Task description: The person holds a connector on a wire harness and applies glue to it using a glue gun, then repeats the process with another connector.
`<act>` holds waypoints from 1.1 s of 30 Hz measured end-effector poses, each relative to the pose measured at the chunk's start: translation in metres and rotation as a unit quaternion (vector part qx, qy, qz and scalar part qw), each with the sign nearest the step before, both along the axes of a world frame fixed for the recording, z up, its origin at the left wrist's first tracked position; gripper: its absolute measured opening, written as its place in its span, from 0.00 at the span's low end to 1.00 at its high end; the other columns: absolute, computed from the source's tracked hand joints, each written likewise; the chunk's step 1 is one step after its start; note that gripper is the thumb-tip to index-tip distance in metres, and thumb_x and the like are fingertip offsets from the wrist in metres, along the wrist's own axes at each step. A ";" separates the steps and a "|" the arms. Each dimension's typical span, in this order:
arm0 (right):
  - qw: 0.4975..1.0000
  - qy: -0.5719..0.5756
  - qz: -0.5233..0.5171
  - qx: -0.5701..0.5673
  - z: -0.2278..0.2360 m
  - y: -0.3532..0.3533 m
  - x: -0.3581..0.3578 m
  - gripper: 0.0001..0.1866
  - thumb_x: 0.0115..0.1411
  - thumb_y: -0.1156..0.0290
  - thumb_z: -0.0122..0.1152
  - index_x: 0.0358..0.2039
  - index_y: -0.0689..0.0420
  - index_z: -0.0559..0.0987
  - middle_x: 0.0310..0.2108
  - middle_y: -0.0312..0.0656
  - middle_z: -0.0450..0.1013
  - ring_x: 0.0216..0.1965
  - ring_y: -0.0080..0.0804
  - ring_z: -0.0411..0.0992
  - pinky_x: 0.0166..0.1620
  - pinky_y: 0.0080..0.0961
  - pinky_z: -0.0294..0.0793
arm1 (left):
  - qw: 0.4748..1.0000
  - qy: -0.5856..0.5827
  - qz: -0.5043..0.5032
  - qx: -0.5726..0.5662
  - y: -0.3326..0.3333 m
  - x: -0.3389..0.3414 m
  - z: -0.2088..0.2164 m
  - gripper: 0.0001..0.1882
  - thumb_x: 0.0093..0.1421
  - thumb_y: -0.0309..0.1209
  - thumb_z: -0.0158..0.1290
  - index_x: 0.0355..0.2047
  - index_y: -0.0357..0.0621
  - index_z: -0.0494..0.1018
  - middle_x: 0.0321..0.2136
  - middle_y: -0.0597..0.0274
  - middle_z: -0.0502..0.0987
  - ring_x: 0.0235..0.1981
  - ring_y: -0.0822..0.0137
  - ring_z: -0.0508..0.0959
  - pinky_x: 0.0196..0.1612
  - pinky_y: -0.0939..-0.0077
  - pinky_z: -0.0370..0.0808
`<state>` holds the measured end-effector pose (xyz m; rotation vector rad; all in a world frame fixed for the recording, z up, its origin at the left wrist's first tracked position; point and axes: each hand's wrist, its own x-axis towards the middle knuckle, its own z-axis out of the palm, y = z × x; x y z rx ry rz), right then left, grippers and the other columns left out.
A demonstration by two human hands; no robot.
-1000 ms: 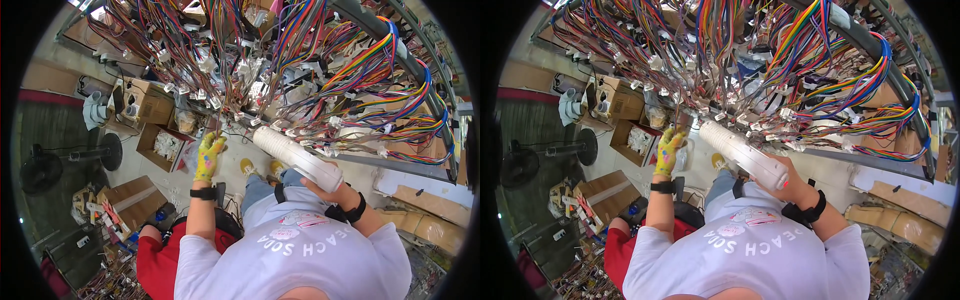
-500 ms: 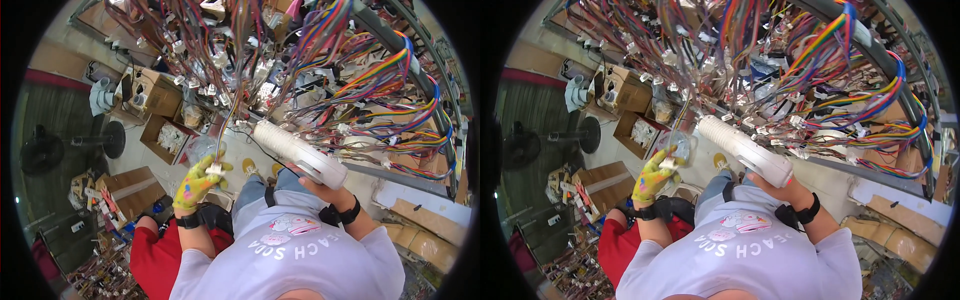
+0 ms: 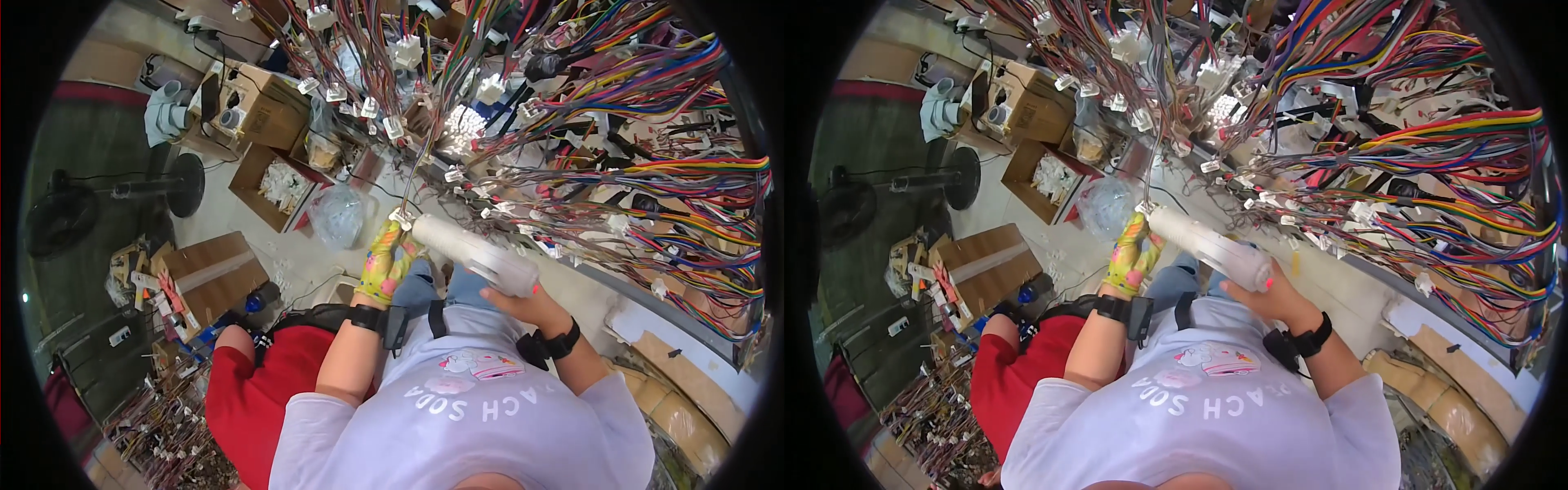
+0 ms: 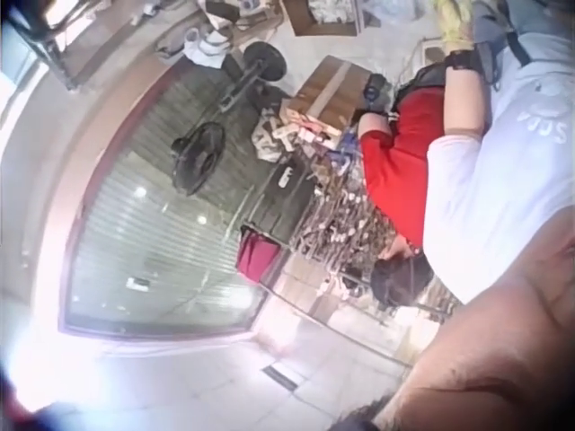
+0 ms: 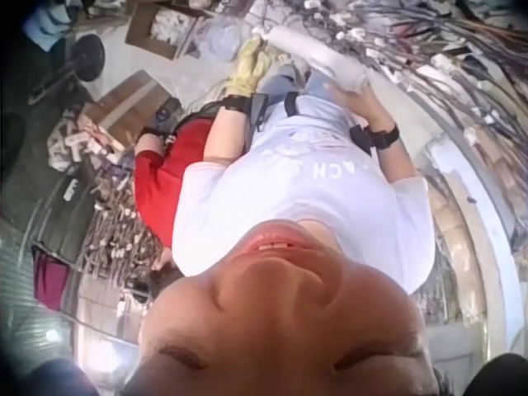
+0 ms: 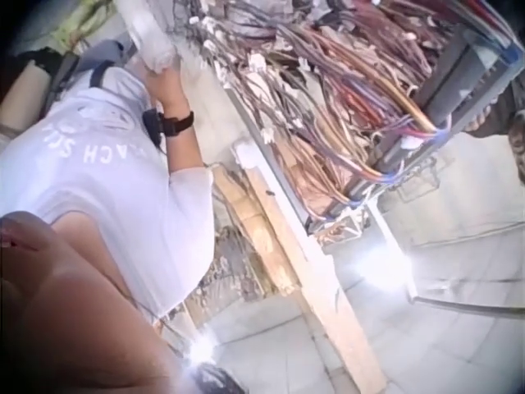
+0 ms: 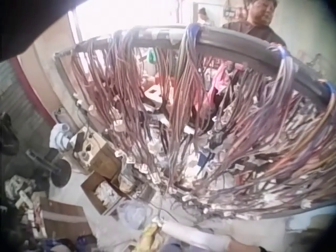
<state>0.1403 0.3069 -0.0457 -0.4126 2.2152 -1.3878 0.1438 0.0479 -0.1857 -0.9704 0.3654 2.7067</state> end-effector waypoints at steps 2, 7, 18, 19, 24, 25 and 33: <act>0.998 -0.038 -0.021 -0.038 -0.016 -0.001 0.001 0.22 0.53 0.70 0.64 0.48 0.60 0.73 0.42 0.45 0.73 0.44 0.38 0.71 0.49 0.29 0.68 | 0.999 -0.008 0.002 0.049 0.006 0.001 0.001 0.16 0.58 0.27 0.54 0.48 0.41 0.70 0.44 0.62 0.74 0.43 0.69 0.73 0.40 0.77 0.72; 0.988 -0.122 -0.079 -0.058 -0.013 -0.001 0.003 0.20 0.52 0.72 0.62 0.47 0.60 0.74 0.44 0.45 0.73 0.46 0.36 0.70 0.51 0.28 0.68 | 0.998 -0.014 0.002 0.064 0.017 -0.001 0.001 0.17 0.62 0.27 0.49 0.52 0.49 0.67 0.46 0.67 0.72 0.43 0.73 0.71 0.37 0.81 0.68; 0.987 -0.109 -0.104 -0.053 -0.013 0.002 0.015 0.16 0.52 0.75 0.62 0.43 0.60 0.76 0.36 0.40 0.77 0.38 0.27 0.75 0.45 0.24 0.72 | 0.999 0.042 0.004 0.032 0.025 -0.007 0.009 0.17 0.62 0.26 0.48 0.53 0.49 0.67 0.44 0.69 0.72 0.41 0.76 0.72 0.37 0.83 0.68; 0.987 -0.109 -0.104 -0.054 -0.011 0.002 0.015 0.16 0.52 0.75 0.62 0.43 0.60 0.76 0.36 0.40 0.77 0.38 0.27 0.75 0.45 0.24 0.72 | 0.999 0.041 -0.003 0.022 0.025 -0.006 0.009 0.17 0.63 0.26 0.48 0.53 0.49 0.68 0.44 0.69 0.72 0.41 0.76 0.72 0.37 0.83 0.68; 0.991 -0.099 -0.082 -0.027 -0.010 0.003 0.011 0.16 0.52 0.74 0.62 0.43 0.60 0.77 0.37 0.41 0.77 0.39 0.27 0.75 0.44 0.24 0.73 | 1.000 0.021 -0.004 0.011 0.028 -0.007 0.021 0.17 0.63 0.27 0.48 0.53 0.49 0.67 0.43 0.69 0.72 0.40 0.77 0.71 0.37 0.84 0.68; 0.991 -0.100 -0.082 -0.027 -0.010 0.003 0.010 0.16 0.52 0.74 0.62 0.43 0.60 0.77 0.37 0.41 0.77 0.39 0.27 0.75 0.44 0.24 0.73 | 1.000 0.020 -0.009 0.018 0.027 -0.007 0.021 0.17 0.63 0.27 0.48 0.52 0.49 0.68 0.43 0.68 0.72 0.40 0.76 0.71 0.37 0.84 0.69; 0.992 -0.090 -0.082 -0.021 -0.004 0.002 0.006 0.17 0.52 0.73 0.62 0.44 0.60 0.77 0.38 0.43 0.77 0.40 0.32 0.75 0.45 0.25 0.72 | 0.995 0.044 -0.029 -0.089 0.029 -0.012 0.043 0.17 0.62 0.28 0.51 0.51 0.47 0.68 0.41 0.68 0.72 0.37 0.76 0.71 0.35 0.84 0.69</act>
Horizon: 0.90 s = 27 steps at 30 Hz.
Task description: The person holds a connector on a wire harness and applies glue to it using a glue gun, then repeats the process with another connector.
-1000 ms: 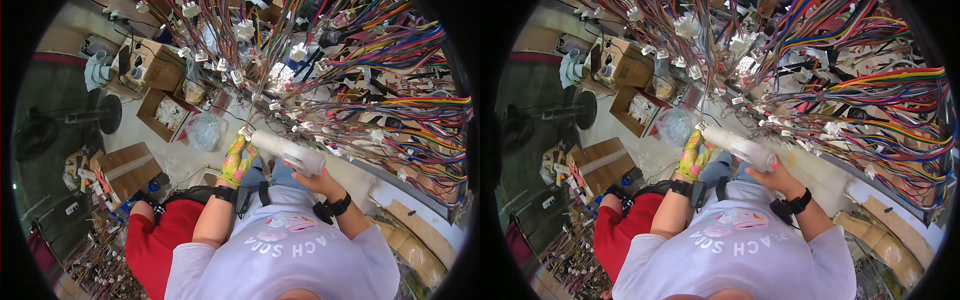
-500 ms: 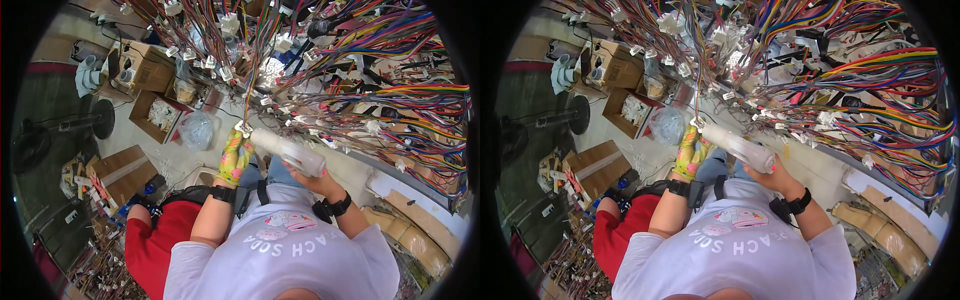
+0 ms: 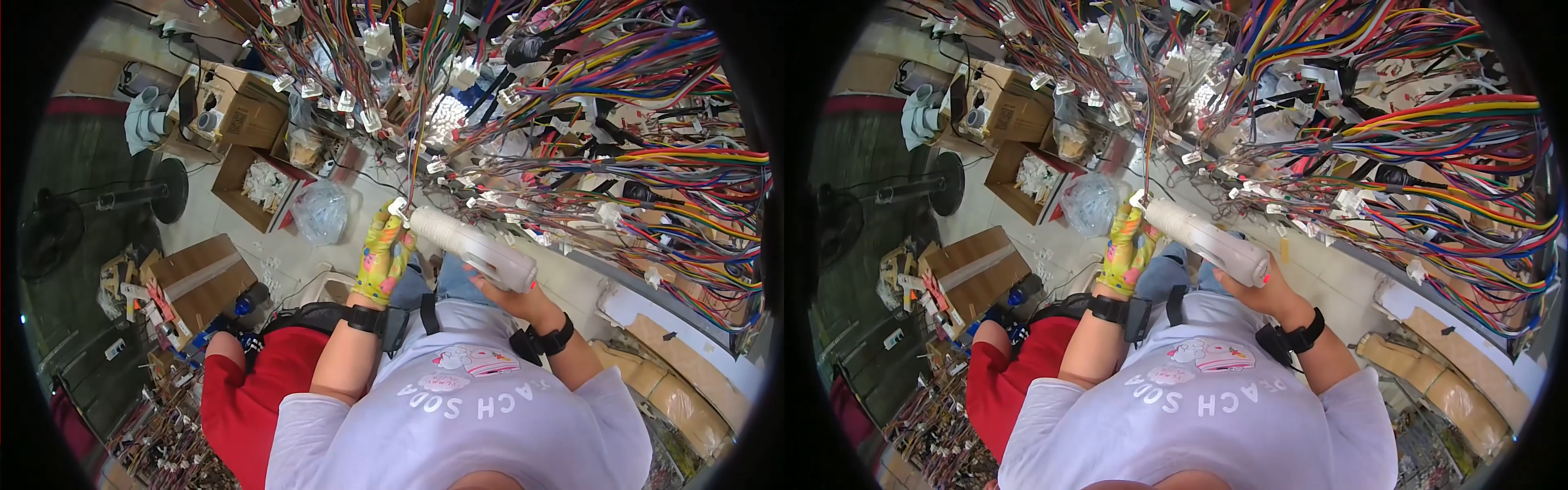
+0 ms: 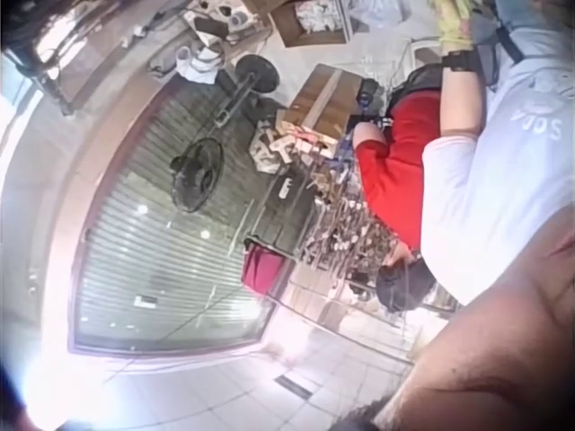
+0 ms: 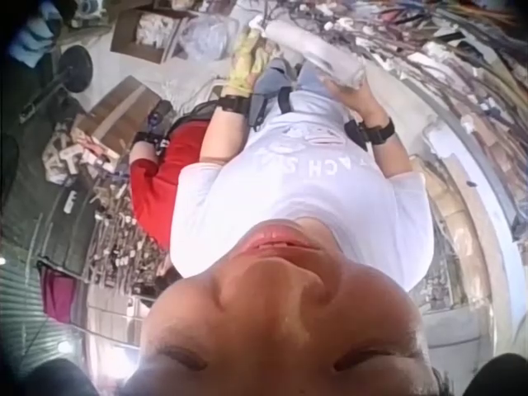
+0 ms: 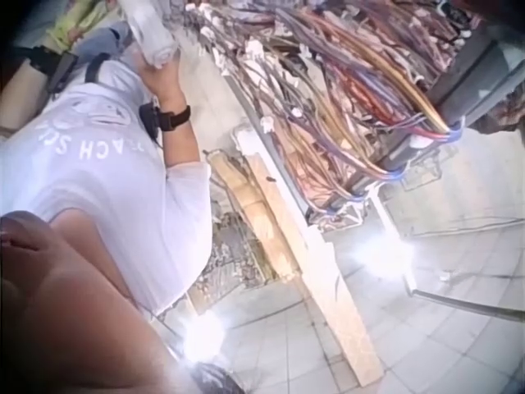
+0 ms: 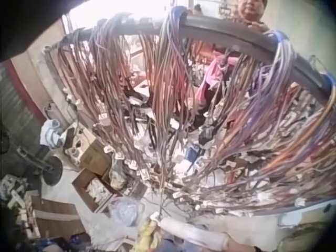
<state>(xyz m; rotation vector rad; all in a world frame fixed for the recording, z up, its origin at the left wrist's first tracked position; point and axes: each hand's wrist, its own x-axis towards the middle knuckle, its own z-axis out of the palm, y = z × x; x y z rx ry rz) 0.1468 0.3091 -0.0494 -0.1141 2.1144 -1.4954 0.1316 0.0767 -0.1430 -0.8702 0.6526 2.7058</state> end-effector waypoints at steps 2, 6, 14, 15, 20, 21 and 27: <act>1.000 0.007 0.001 0.003 0.001 0.000 0.001 0.17 0.52 0.73 0.62 0.44 0.60 0.77 0.38 0.43 0.77 0.40 0.32 0.75 0.45 0.25 0.72 | 1.000 0.015 0.002 -0.011 -0.002 -0.001 0.004 0.18 0.61 0.28 0.53 0.52 0.46 0.68 0.39 0.69 0.72 0.35 0.77 0.70 0.34 0.84 0.68; 0.999 -0.003 -0.027 -0.048 -0.002 0.003 0.005 0.18 0.52 0.73 0.62 0.45 0.60 0.76 0.38 0.44 0.76 0.39 0.31 0.75 0.44 0.25 0.72 | 0.998 0.021 -0.017 -0.057 -0.002 -0.006 0.013 0.18 0.61 0.28 0.53 0.52 0.45 0.68 0.38 0.68 0.73 0.35 0.78 0.70 0.34 0.84 0.67; 0.997 0.063 0.040 -0.003 0.002 0.008 0.001 0.19 0.54 0.80 0.56 0.48 0.61 0.71 0.36 0.38 0.76 0.36 0.23 0.74 0.39 0.21 0.76 | 1.000 -0.004 0.004 -0.028 0.003 -0.010 0.020 0.18 0.61 0.27 0.53 0.52 0.45 0.68 0.38 0.70 0.72 0.33 0.78 0.69 0.34 0.83 0.67; 0.997 0.060 0.039 -0.002 0.003 0.009 0.001 0.19 0.55 0.80 0.56 0.48 0.61 0.72 0.35 0.37 0.75 0.36 0.23 0.74 0.39 0.21 0.75 | 1.000 -0.004 0.004 -0.028 0.003 -0.010 0.018 0.18 0.61 0.27 0.53 0.52 0.45 0.68 0.38 0.70 0.72 0.33 0.78 0.69 0.34 0.83 0.67; 0.999 -0.002 -0.027 -0.045 0.008 0.005 0.003 0.15 0.52 0.76 0.61 0.42 0.61 0.76 0.34 0.39 0.76 0.35 0.25 0.74 0.40 0.22 0.72 | 1.000 0.021 0.013 -0.007 0.005 -0.009 0.016 0.18 0.61 0.27 0.53 0.52 0.47 0.68 0.38 0.70 0.71 0.33 0.78 0.69 0.33 0.83 0.68; 0.998 -0.009 -0.030 -0.054 0.009 0.004 0.003 0.14 0.53 0.77 0.60 0.42 0.61 0.76 0.34 0.39 0.76 0.35 0.25 0.74 0.40 0.22 0.73 | 1.000 0.021 0.012 -0.007 0.005 -0.010 0.016 0.18 0.61 0.27 0.53 0.52 0.47 0.68 0.38 0.70 0.71 0.33 0.78 0.69 0.33 0.83 0.68; 0.998 -0.003 -0.023 -0.051 0.007 0.006 0.003 0.13 0.54 0.77 0.59 0.41 0.61 0.77 0.34 0.39 0.77 0.35 0.25 0.74 0.40 0.22 0.73 | 1.000 0.012 0.016 0.009 0.004 -0.009 0.011 0.18 0.61 0.28 0.53 0.52 0.47 0.68 0.38 0.69 0.72 0.32 0.78 0.69 0.33 0.83 0.69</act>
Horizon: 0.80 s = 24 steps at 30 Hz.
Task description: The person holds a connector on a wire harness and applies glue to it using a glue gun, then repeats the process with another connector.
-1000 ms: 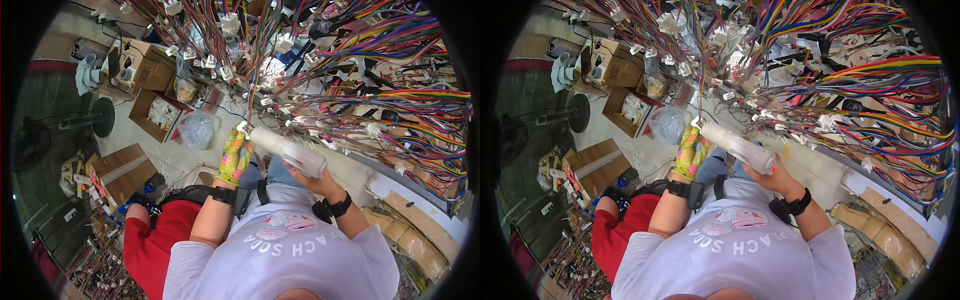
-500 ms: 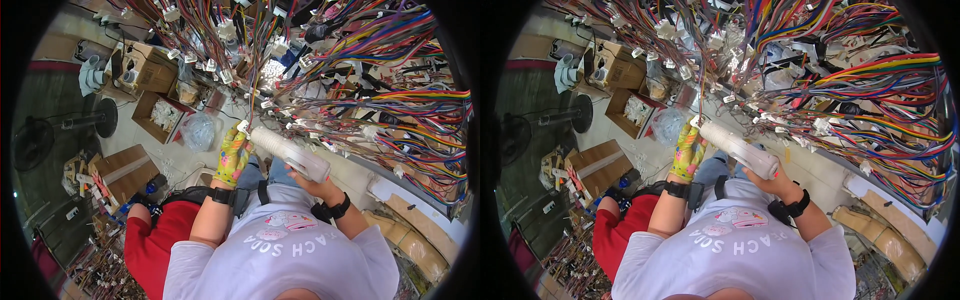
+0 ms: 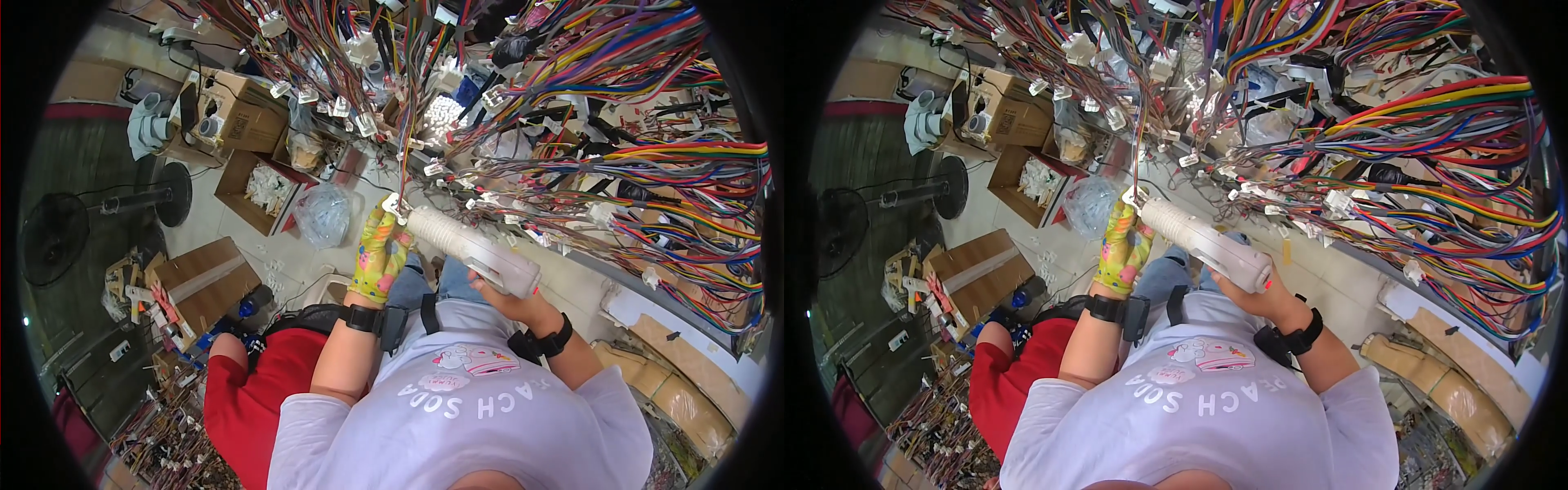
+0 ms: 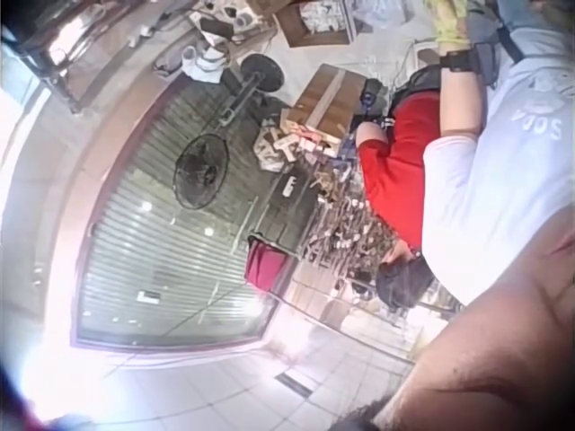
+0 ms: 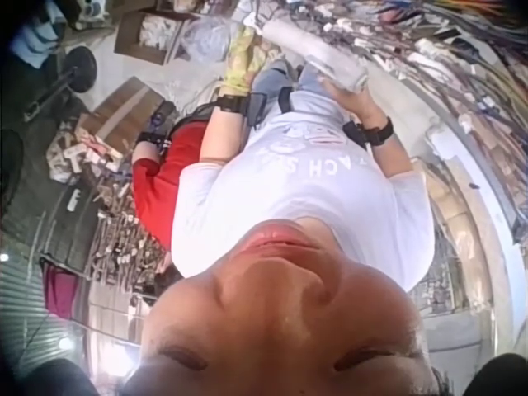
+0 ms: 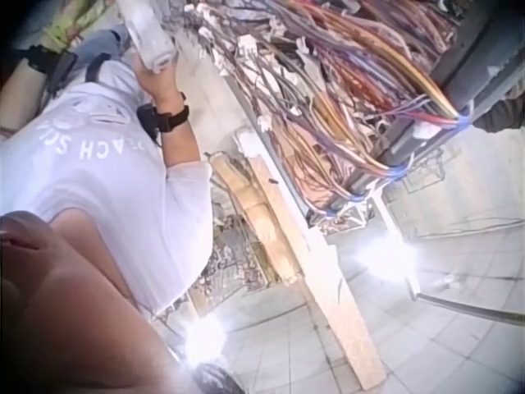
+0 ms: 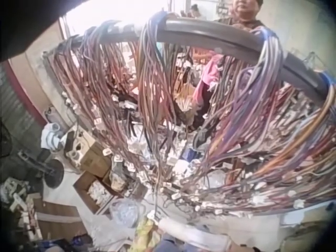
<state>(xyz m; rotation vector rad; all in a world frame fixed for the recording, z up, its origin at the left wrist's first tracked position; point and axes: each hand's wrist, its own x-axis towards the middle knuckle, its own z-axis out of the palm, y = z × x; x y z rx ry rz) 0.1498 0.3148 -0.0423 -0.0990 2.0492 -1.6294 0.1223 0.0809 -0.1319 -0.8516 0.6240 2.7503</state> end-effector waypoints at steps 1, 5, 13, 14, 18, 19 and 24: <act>1.000 0.000 0.000 0.000 0.000 0.000 -0.001 0.13 0.54 0.77 0.59 0.41 0.61 0.77 0.34 0.39 0.77 0.35 0.25 0.74 0.40 0.22 0.73 | 1.000 0.002 -0.002 -0.002 -0.001 0.000 0.000 0.19 0.61 0.28 0.53 0.53 0.47 0.67 0.38 0.69 0.72 0.32 0.78 0.69 0.33 0.83 0.69; 0.998 0.050 0.023 0.014 0.002 -0.001 -0.001 0.09 0.55 0.80 0.57 0.38 0.59 0.75 0.30 0.35 0.72 0.32 0.21 0.71 0.35 0.21 0.71 | 1.000 0.000 0.007 0.012 0.000 0.000 -0.001 0.19 0.61 0.29 0.53 0.53 0.47 0.67 0.38 0.69 0.72 0.32 0.78 0.69 0.33 0.84 0.68; 0.996 0.081 0.022 0.034 0.003 -0.003 -0.003 0.05 0.54 0.77 0.58 0.33 0.58 0.75 0.27 0.35 0.71 0.29 0.24 0.70 0.34 0.23 0.70 | 1.000 -0.016 0.001 0.008 -0.002 0.000 -0.003 0.17 0.62 0.30 0.52 0.52 0.49 0.68 0.40 0.71 0.73 0.35 0.79 0.70 0.33 0.86 0.67; 0.996 0.080 0.019 0.033 0.004 -0.004 -0.003 0.05 0.53 0.76 0.59 0.32 0.58 0.75 0.26 0.35 0.71 0.29 0.25 0.70 0.34 0.23 0.70 | 1.000 -0.005 -0.008 0.012 -0.004 0.001 -0.006 0.17 0.62 0.30 0.52 0.52 0.49 0.68 0.41 0.71 0.73 0.35 0.79 0.71 0.33 0.86 0.67; 0.994 0.100 0.018 0.042 0.005 -0.005 -0.004 0.05 0.53 0.76 0.59 0.32 0.58 0.75 0.25 0.36 0.71 0.28 0.25 0.70 0.34 0.23 0.70 | 1.000 -0.009 0.002 0.026 -0.003 0.001 -0.009 0.17 0.62 0.30 0.52 0.52 0.49 0.68 0.41 0.71 0.73 0.36 0.79 0.71 0.33 0.87 0.67; 0.994 0.100 0.018 0.042 0.005 -0.005 -0.004 0.05 0.53 0.76 0.59 0.32 0.58 0.75 0.25 0.36 0.71 0.28 0.25 0.70 0.34 0.23 0.70 | 0.999 -0.006 0.000 0.036 -0.006 0.003 -0.012 0.17 0.60 0.30 0.54 0.51 0.49 0.69 0.43 0.69 0.73 0.40 0.75 0.72 0.38 0.84 0.69; 0.996 0.083 0.019 0.032 0.003 -0.004 -0.004 0.04 0.53 0.77 0.58 0.31 0.58 0.74 0.25 0.35 0.69 0.28 0.23 0.68 0.33 0.21 0.68 | 0.999 -0.029 0.011 0.025 -0.002 0.000 -0.003 0.16 0.62 0.30 0.51 0.51 0.49 0.69 0.41 0.70 0.73 0.36 0.79 0.71 0.33 0.87 0.67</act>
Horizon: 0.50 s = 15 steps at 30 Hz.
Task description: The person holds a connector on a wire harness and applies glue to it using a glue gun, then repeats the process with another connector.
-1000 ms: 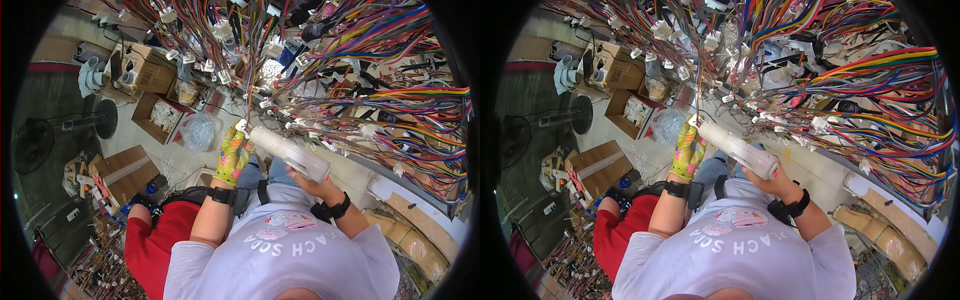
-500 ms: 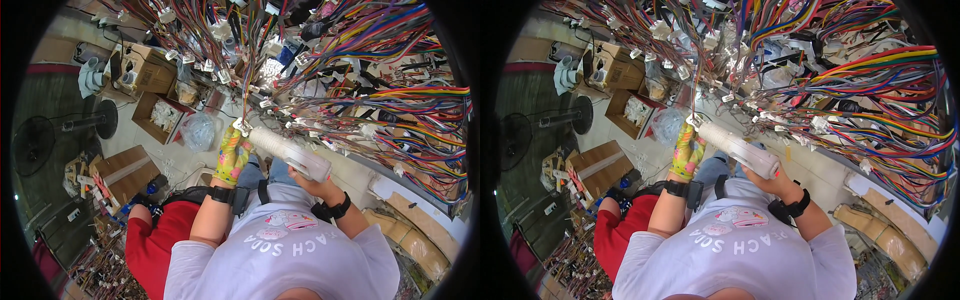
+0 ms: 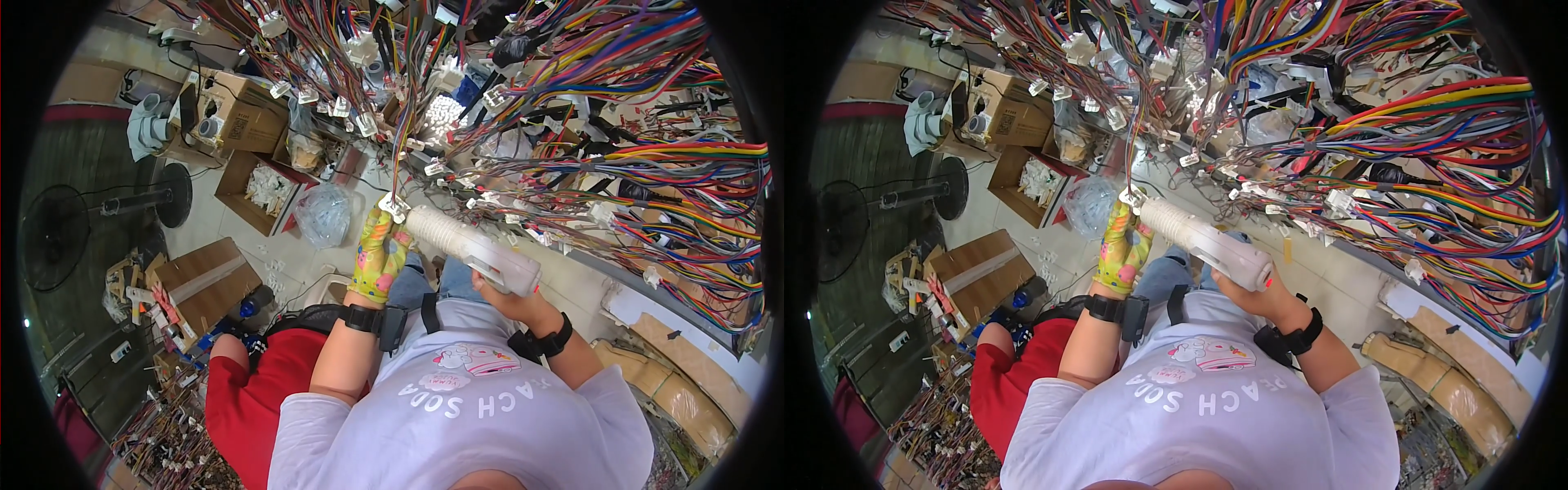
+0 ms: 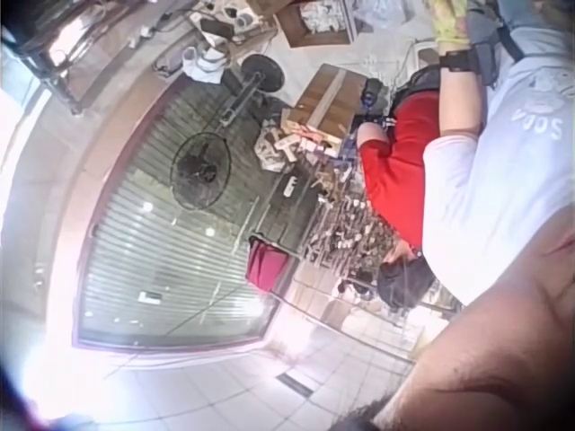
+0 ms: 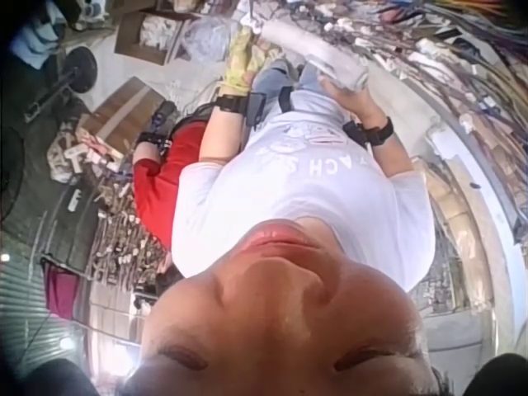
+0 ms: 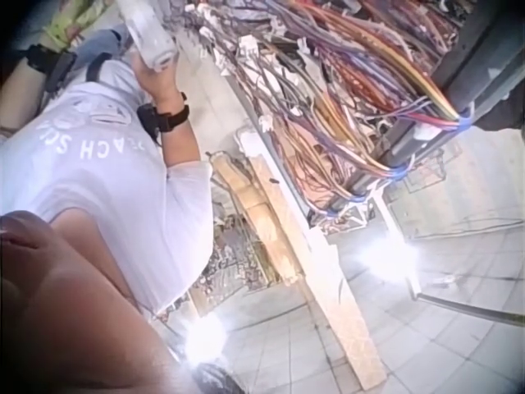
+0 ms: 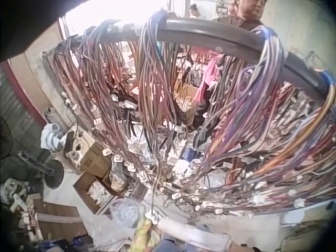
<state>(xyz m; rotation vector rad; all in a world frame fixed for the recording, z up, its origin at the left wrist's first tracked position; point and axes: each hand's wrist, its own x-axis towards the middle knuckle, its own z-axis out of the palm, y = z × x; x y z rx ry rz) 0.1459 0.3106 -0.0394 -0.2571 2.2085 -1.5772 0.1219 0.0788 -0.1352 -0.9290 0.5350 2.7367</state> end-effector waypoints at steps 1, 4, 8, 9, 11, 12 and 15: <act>1.000 0.000 0.000 0.000 0.000 0.000 0.001 0.04 0.53 0.77 0.58 0.31 0.58 0.74 0.25 0.35 0.69 0.28 0.23 0.68 0.33 0.21 0.68 | 1.000 0.007 -0.006 0.000 -0.001 0.001 -0.001 0.16 0.62 0.30 0.51 0.51 0.49 0.69 0.41 0.70 0.73 0.36 0.79 0.71 0.33 0.87 0.67; 1.000 -0.020 -0.009 -0.012 -0.001 0.000 0.001 0.04 0.53 0.78 0.57 0.31 0.58 0.74 0.24 0.33 0.68 0.28 0.21 0.66 0.32 0.20 0.67 | 1.000 0.014 -0.006 0.005 -0.001 0.001 -0.001 0.16 0.62 0.29 0.51 0.51 0.48 0.69 0.42 0.69 0.73 0.37 0.78 0.71 0.34 0.87 0.67; 0.999 -0.026 -0.017 -0.011 0.001 -0.002 0.001 0.04 0.53 0.78 0.57 0.31 0.58 0.73 0.24 0.33 0.68 0.28 0.20 0.66 0.32 0.20 0.66 | 1.000 0.020 -0.006 0.008 -0.003 0.002 -0.003 0.16 0.62 0.29 0.51 0.51 0.49 0.69 0.41 0.69 0.73 0.36 0.78 0.71 0.34 0.86 0.68; 0.999 -0.028 -0.020 -0.010 0.002 -0.002 0.001 0.04 0.53 0.78 0.57 0.31 0.58 0.73 0.24 0.33 0.68 0.28 0.20 0.66 0.32 0.20 0.66 | 1.000 0.020 -0.006 0.008 -0.002 0.002 -0.003 0.16 0.62 0.29 0.51 0.51 0.49 0.69 0.41 0.69 0.73 0.36 0.78 0.71 0.34 0.86 0.68; 0.999 -0.027 -0.015 -0.016 0.002 -0.001 0.000 0.04 0.53 0.78 0.57 0.31 0.58 0.73 0.24 0.33 0.68 0.28 0.21 0.66 0.32 0.20 0.67 | 1.000 0.022 0.004 0.007 0.000 0.001 0.000 0.16 0.63 0.29 0.51 0.51 0.49 0.69 0.40 0.70 0.73 0.36 0.78 0.71 0.34 0.86 0.68; 0.999 -0.025 -0.011 -0.022 0.001 -0.001 0.000 0.05 0.53 0.78 0.57 0.31 0.58 0.74 0.24 0.33 0.68 0.28 0.22 0.66 0.32 0.21 0.67 | 1.000 0.021 0.004 0.007 0.000 0.000 0.003 0.16 0.63 0.29 0.51 0.51 0.49 0.69 0.40 0.70 0.73 0.36 0.78 0.71 0.34 0.86 0.68; 1.000 0.019 -0.009 0.010 -0.001 -0.002 0.001 0.05 0.52 0.78 0.58 0.31 0.58 0.74 0.24 0.35 0.69 0.27 0.24 0.67 0.32 0.22 0.67 | 1.000 -0.004 -0.011 -0.004 -0.001 0.001 0.008 0.15 0.63 0.30 0.51 0.51 0.49 0.69 0.40 0.70 0.73 0.36 0.78 0.71 0.33 0.86 0.69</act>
